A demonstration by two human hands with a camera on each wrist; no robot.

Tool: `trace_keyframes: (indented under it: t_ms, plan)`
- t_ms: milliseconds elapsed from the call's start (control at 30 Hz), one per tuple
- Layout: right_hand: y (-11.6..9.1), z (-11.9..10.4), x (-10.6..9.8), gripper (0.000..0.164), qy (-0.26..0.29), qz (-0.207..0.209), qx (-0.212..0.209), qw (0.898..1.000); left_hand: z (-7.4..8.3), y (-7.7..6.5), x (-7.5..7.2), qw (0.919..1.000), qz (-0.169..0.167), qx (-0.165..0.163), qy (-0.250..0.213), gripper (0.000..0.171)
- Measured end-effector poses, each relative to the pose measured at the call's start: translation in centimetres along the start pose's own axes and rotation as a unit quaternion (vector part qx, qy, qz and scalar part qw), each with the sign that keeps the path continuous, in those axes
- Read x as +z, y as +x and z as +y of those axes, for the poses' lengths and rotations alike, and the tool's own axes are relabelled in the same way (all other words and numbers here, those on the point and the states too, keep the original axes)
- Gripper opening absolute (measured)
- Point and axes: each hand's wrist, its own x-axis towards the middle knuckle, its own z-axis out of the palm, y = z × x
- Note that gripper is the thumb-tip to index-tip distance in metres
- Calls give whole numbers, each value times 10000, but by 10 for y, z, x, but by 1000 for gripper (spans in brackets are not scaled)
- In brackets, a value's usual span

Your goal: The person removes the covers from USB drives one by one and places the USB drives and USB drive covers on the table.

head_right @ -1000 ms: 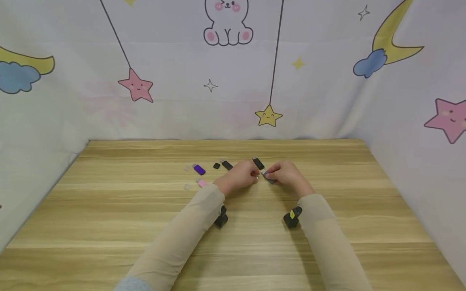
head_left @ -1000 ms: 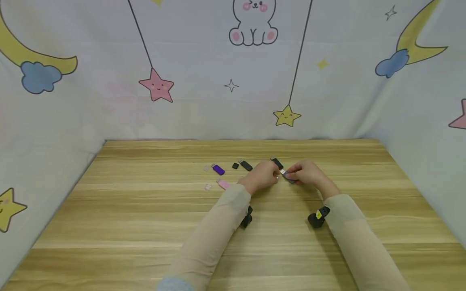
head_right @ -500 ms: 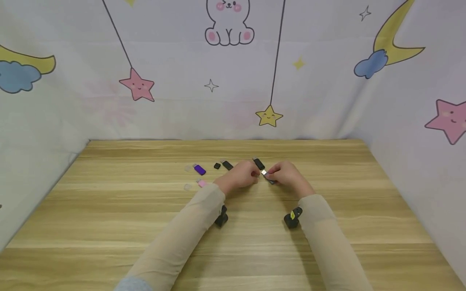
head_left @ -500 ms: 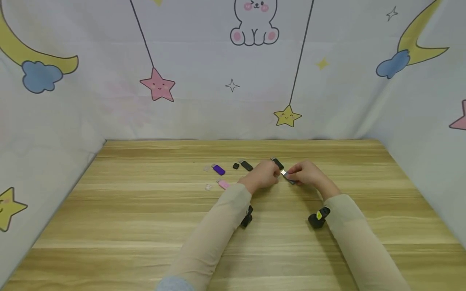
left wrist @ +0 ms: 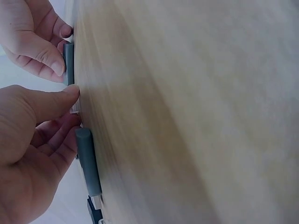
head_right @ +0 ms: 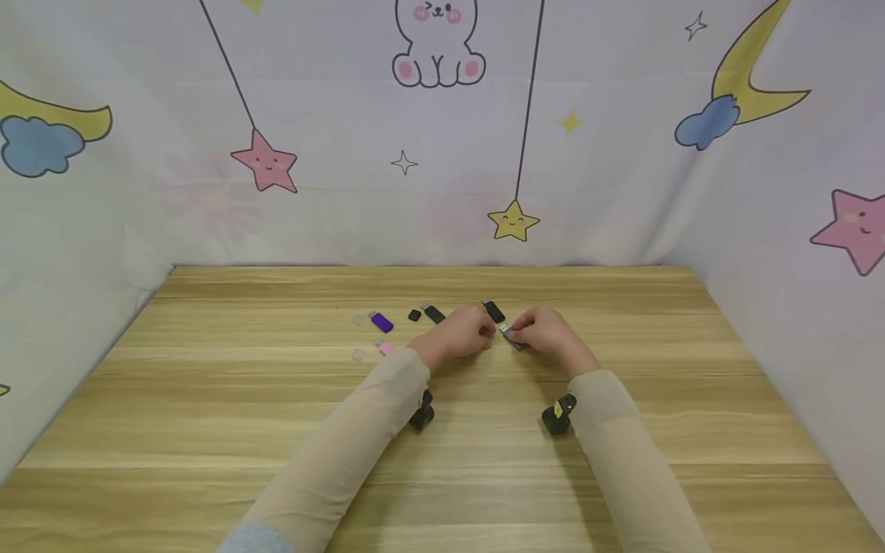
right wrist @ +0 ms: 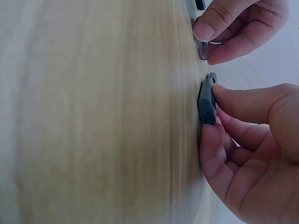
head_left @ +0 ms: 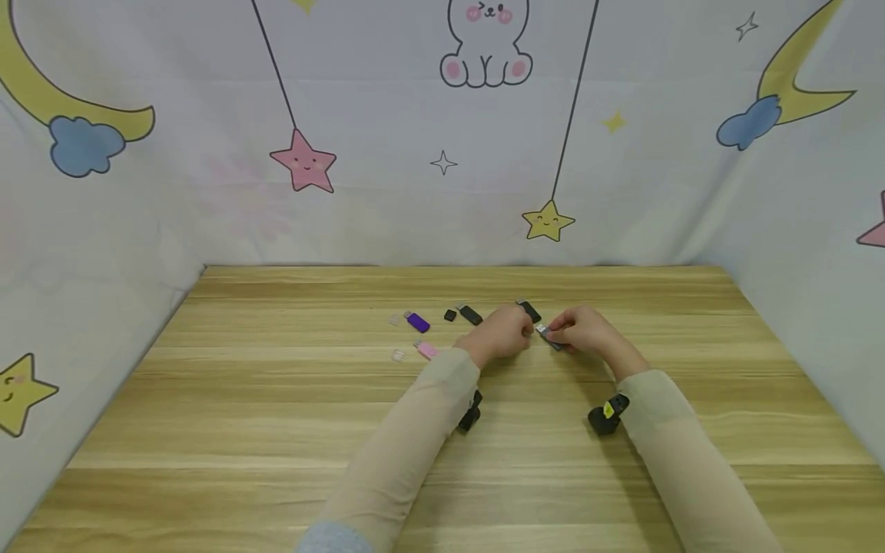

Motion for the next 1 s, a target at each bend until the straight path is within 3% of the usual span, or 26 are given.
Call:
trace_keyframes:
  t_ms: [333, 733, 1000]
  plan:
    - [2, 0, 1, 29, -174, -34, -130, 9998, -2, -2, 0, 10000, 39, 82, 41, 24]
    - [1, -1, 0, 35, -296, -20, -255, 9992, -5, -6, 0, 9994, 224, 67, -256, 27]
    - [-12, -4, -7, 52, -808, 614, -907, 9907, -6, -20, -19, 9975, 433, 35, -555, 35]
